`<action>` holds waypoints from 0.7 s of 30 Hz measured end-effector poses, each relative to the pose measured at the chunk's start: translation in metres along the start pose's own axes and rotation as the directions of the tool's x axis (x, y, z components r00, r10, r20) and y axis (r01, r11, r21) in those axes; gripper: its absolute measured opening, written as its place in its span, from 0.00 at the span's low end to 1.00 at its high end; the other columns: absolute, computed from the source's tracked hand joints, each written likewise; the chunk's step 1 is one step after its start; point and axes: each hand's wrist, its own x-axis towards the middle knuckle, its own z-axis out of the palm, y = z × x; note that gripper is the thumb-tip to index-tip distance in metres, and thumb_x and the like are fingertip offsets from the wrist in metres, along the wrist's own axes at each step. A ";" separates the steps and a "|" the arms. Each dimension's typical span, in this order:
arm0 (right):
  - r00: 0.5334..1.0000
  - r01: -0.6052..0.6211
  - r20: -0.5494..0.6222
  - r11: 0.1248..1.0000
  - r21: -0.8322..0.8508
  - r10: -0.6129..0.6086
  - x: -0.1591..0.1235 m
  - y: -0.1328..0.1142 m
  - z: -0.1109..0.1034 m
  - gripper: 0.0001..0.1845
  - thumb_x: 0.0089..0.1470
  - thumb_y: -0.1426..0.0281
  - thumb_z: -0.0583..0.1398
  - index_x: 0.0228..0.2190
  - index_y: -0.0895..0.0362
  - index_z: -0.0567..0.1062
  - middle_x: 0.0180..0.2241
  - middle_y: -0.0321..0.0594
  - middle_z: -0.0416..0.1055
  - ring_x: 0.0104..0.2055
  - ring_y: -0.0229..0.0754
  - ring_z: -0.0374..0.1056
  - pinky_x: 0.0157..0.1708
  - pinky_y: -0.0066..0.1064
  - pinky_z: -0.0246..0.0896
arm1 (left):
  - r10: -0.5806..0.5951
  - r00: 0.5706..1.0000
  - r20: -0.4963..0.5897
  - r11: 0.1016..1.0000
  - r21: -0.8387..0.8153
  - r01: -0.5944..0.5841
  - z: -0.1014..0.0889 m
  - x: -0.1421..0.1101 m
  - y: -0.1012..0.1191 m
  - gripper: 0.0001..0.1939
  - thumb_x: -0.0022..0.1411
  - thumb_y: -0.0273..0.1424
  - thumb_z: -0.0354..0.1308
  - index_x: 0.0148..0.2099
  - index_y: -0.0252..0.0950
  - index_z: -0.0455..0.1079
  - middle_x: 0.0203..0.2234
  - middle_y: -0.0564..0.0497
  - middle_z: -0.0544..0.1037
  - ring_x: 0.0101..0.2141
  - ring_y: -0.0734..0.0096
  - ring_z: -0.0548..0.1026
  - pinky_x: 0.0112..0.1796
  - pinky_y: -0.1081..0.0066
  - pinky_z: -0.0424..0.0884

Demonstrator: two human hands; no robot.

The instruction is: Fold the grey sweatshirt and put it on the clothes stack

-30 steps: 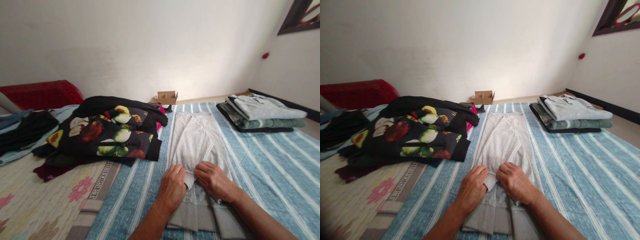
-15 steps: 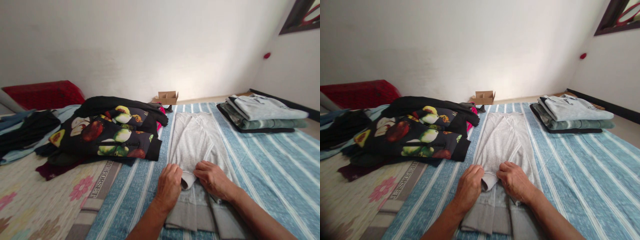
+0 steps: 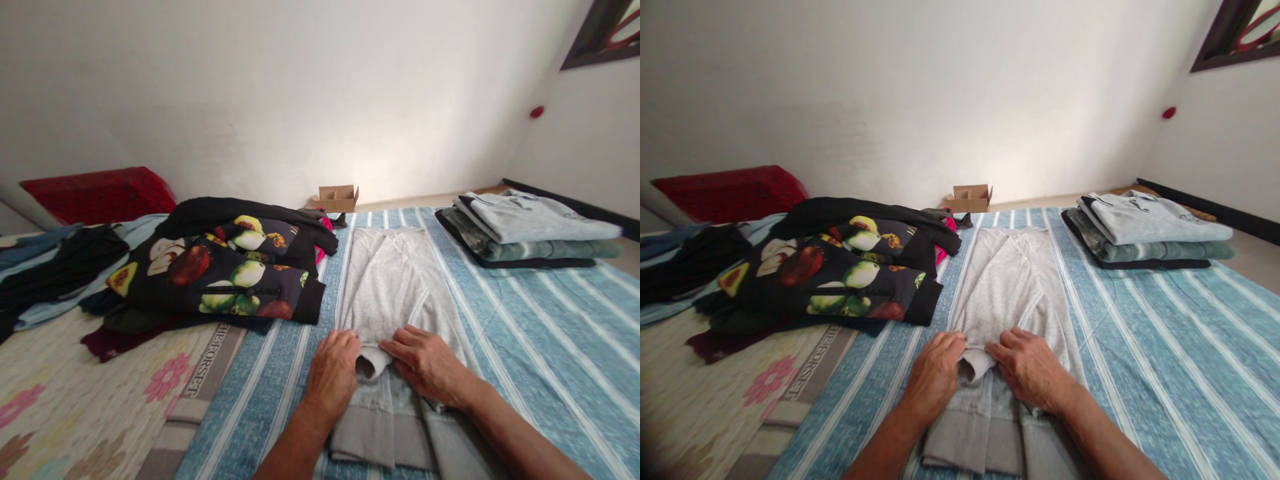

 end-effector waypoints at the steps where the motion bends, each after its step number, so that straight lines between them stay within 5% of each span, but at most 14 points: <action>1: 1.000 0.000 0.006 1.000 -0.004 0.000 0.000 0.000 0.000 0.10 0.58 0.75 0.53 0.40 0.56 0.71 0.31 0.39 0.67 0.34 0.41 0.61 0.33 0.31 0.50 | -0.005 1.000 0.003 1.000 -0.008 0.005 0.000 0.000 0.000 0.14 0.57 0.16 0.48 0.38 0.36 0.69 0.39 0.48 0.74 0.44 0.62 0.68 0.45 0.65 0.65; 10: 0.997 -0.037 0.072 0.999 -0.016 0.038 0.002 -0.002 -0.003 0.09 0.58 0.76 0.51 0.34 0.55 0.70 0.31 0.38 0.66 0.35 0.40 0.60 0.33 0.31 0.50 | -0.080 0.997 0.003 0.994 -0.073 0.080 -0.005 0.000 -0.005 0.17 0.47 0.13 0.49 0.37 0.36 0.65 0.37 0.50 0.72 0.43 0.63 0.67 0.45 0.67 0.65; 21: 0.996 -0.046 0.079 0.999 0.006 0.046 0.001 -0.005 -0.005 0.03 0.55 0.71 0.55 0.31 0.55 0.70 0.32 0.37 0.65 0.36 0.41 0.61 0.35 0.32 0.52 | -0.125 0.990 0.072 0.992 0.045 0.122 -0.014 0.001 -0.002 0.12 0.49 0.16 0.51 0.33 0.38 0.61 0.34 0.49 0.71 0.40 0.62 0.67 0.40 0.67 0.63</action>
